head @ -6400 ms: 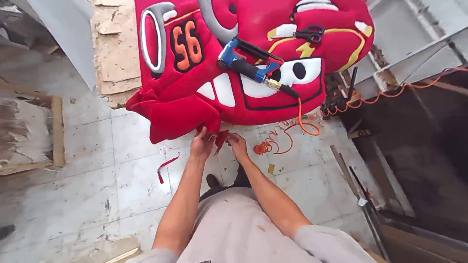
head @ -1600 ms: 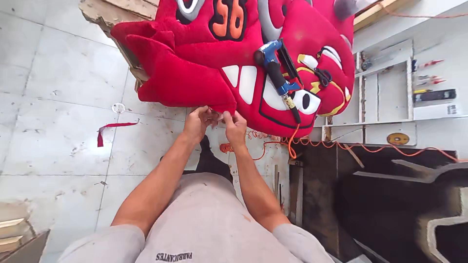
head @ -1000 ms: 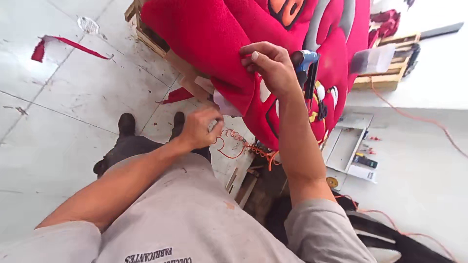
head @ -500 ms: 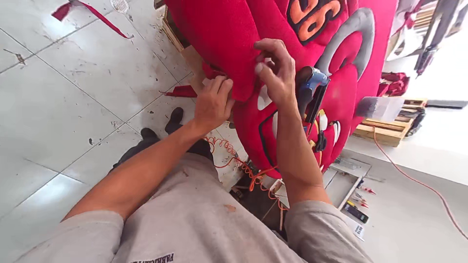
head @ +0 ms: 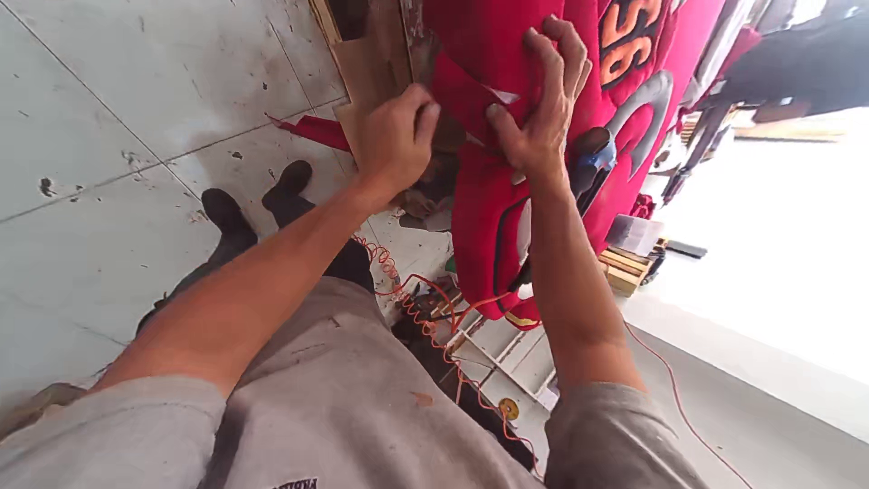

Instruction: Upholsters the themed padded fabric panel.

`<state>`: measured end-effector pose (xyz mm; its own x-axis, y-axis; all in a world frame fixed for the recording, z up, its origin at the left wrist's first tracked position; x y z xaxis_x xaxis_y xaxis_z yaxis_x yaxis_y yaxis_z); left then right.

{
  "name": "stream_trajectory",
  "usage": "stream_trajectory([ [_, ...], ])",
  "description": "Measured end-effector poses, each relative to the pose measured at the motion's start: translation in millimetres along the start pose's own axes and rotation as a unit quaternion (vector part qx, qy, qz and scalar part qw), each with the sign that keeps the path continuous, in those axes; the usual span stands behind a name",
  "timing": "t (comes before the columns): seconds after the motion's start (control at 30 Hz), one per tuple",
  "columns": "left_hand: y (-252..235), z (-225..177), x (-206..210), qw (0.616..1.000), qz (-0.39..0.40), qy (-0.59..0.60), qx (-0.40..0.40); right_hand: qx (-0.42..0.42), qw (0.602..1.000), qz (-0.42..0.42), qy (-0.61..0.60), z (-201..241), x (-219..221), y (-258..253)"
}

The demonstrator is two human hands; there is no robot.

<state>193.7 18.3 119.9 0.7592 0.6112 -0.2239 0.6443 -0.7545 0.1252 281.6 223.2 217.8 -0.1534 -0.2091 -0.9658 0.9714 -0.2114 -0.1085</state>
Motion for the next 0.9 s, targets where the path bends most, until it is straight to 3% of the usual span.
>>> stream_trajectory([
  [0.1,34.8,32.8,24.9,0.995,0.053,0.040,-0.076,-0.027,1.000,0.003,0.008,-6.2,-0.3,-8.5],
  [0.17,42.8,43.1,42.5,0.991,0.077,0.071,-0.079,-0.046,0.999,0.001,0.011,-9.8,1.0,-10.7],
  [0.43,-10.9,29.9,81.3,0.962,0.093,0.252,-0.043,-0.056,0.998,-0.004,-0.005,-13.2,6.4,-8.5],
  [0.5,-19.7,27.2,88.7,0.951,0.129,0.279,-0.034,-0.057,0.998,-0.001,-0.014,-14.1,7.0,-8.7],
  [0.77,-22.1,43.1,102.7,0.898,0.250,0.359,-0.047,-0.064,0.997,-0.018,-0.025,-14.6,7.1,-8.9],
  [0.9,-8.1,52.8,106.7,0.889,0.234,0.383,-0.091,-0.050,0.998,-0.018,-0.036,-14.5,4.4,-8.7],
])
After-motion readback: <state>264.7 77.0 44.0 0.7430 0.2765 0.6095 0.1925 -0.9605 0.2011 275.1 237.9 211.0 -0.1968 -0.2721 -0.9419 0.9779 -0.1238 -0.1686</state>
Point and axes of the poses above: each hand's wrist, its own y-axis away from the middle knuckle, its own x-axis out of the palm, z = x × y, the point moved 1 cm from there along -y, towards the middle knuckle, and after that the axes turned 6 degrees about -y, right-handed, at the moved point
